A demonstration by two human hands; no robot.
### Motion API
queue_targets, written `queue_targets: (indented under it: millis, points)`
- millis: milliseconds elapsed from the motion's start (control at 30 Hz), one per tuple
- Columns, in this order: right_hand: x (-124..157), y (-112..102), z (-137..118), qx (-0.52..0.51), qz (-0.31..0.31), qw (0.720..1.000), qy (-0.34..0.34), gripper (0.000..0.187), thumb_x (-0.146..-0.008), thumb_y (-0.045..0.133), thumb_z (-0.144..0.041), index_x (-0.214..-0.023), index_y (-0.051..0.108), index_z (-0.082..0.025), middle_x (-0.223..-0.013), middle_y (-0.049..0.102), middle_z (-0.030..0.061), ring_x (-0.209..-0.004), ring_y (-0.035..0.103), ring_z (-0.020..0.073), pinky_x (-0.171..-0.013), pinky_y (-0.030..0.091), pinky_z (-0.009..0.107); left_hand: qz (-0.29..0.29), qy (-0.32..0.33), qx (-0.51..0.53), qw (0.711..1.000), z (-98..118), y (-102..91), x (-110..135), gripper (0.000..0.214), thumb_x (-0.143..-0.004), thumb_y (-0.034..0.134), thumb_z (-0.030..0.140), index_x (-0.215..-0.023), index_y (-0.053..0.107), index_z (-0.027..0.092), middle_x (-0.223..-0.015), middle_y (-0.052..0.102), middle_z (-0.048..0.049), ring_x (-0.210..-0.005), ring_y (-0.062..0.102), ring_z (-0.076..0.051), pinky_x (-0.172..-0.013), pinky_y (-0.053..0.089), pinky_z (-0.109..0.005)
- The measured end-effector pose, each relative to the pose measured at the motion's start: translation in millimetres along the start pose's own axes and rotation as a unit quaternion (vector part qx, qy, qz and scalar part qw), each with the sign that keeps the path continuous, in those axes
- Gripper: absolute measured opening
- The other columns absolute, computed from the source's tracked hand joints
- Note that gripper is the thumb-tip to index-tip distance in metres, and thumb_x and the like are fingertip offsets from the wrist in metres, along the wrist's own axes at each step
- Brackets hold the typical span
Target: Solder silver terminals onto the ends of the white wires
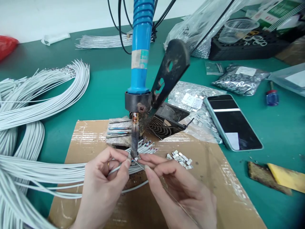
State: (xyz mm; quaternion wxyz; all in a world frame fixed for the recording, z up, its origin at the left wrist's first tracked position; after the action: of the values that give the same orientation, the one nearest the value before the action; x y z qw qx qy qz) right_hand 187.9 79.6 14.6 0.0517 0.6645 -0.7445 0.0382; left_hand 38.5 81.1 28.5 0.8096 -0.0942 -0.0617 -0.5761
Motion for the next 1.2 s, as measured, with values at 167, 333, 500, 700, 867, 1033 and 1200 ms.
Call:
queue_targets:
  millis: [167,333,500,700,867,1033,1200]
  points:
    - [-0.3,0.8,0.0,0.019,0.006,1.000,-0.008,0.021,-0.089,0.076,-0.025,-0.069,0.068,-0.026,-0.105,0.085,0.0025,-0.097,0.083,0.0205,-0.092,0.061,0.025,-0.029,0.002,-0.023,0.999,-5.6,-7.9,2.5,0.015,-0.089,0.076,0.014,-0.076,0.073,0.021,-0.090,0.080,0.0008,-0.067,0.075,-0.008,-0.064,0.055,-0.011]
    - [-0.5,0.8,0.2,0.009,0.002,1.000,-0.012,0.021,-0.089,0.074,-0.023,-0.069,0.068,-0.026,-0.103,0.086,0.0017,-0.098,0.083,0.0197,-0.091,0.061,0.024,-0.004,0.002,-0.014,1.000,-1.1,-2.4,2.6,0.014,-0.082,0.078,0.013,-0.071,0.073,0.019,-0.084,0.079,0.0003,-0.061,0.072,-0.007,-0.060,0.055,-0.011]
    - [-0.6,0.6,1.3,-0.005,-0.003,1.000,-0.011,0.019,-0.089,0.074,-0.022,-0.071,0.069,-0.026,-0.105,0.085,0.0000,-0.095,0.083,0.0176,-0.091,0.060,0.022,-0.002,-0.003,-0.005,1.000,0.4,-0.1,1.1,0.015,-0.080,0.080,0.011,-0.070,0.073,0.019,-0.083,0.078,0.0013,-0.061,0.073,-0.007,-0.058,0.054,-0.009]
    - [-0.4,1.8,-0.4,-0.001,0.007,1.000,-0.004,0.021,-0.088,0.075,-0.022,-0.068,0.068,-0.026,-0.103,0.085,-0.0002,-0.097,0.082,0.0170,-0.091,0.060,0.021,-0.023,-0.001,-0.018,1.000,-5.7,-5.9,1.5,0.015,-0.090,0.076,0.015,-0.076,0.074,0.020,-0.090,0.079,0.0004,-0.067,0.074,-0.008,-0.064,0.055,-0.010]
    - [-0.6,2.9,-0.5,-0.007,0.007,1.000,-0.006,0.021,-0.088,0.075,-0.021,-0.069,0.068,-0.026,-0.101,0.086,0.0002,-0.096,0.082,0.0173,-0.089,0.061,0.022,-0.029,0.000,-0.020,0.999,-5.9,-7.1,1.4,0.015,-0.089,0.077,0.013,-0.076,0.074,0.020,-0.091,0.078,0.0010,-0.069,0.075,-0.008,-0.065,0.055,-0.010]
    - [-1.3,3.5,1.1,-0.027,0.009,1.000,0.000,0.020,-0.087,0.075,-0.019,-0.069,0.068,-0.026,-0.100,0.085,-0.0013,-0.096,0.082,0.0152,-0.089,0.059,0.019,-0.027,-0.004,0.000,1.000,-4.7,-5.5,0.6,0.017,-0.088,0.076,0.011,-0.073,0.073,0.019,-0.085,0.077,0.0014,-0.068,0.075,-0.008,-0.064,0.055,-0.010]
    - [-1.7,3.4,-0.1,-0.016,0.012,1.000,-0.004,0.021,-0.087,0.075,-0.020,-0.068,0.068,-0.025,-0.100,0.086,0.0014,-0.094,0.082,0.0179,-0.088,0.060,0.022,-0.010,-0.019,0.016,1.000,-2.4,-1.6,1.6,0.015,-0.086,0.077,0.012,-0.073,0.074,0.018,-0.086,0.077,-0.0010,-0.067,0.074,-0.010,-0.063,0.056,-0.013]
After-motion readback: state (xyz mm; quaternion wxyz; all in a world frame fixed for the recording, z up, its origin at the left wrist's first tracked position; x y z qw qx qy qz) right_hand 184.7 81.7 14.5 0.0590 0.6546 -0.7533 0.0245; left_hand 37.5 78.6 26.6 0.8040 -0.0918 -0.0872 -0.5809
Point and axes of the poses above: each hand's wrist, its own x-axis away from the middle knuckle, its own y-axis out of the palm, z = x × y, the point moved 1 cm from there along -x, towards the middle knuckle
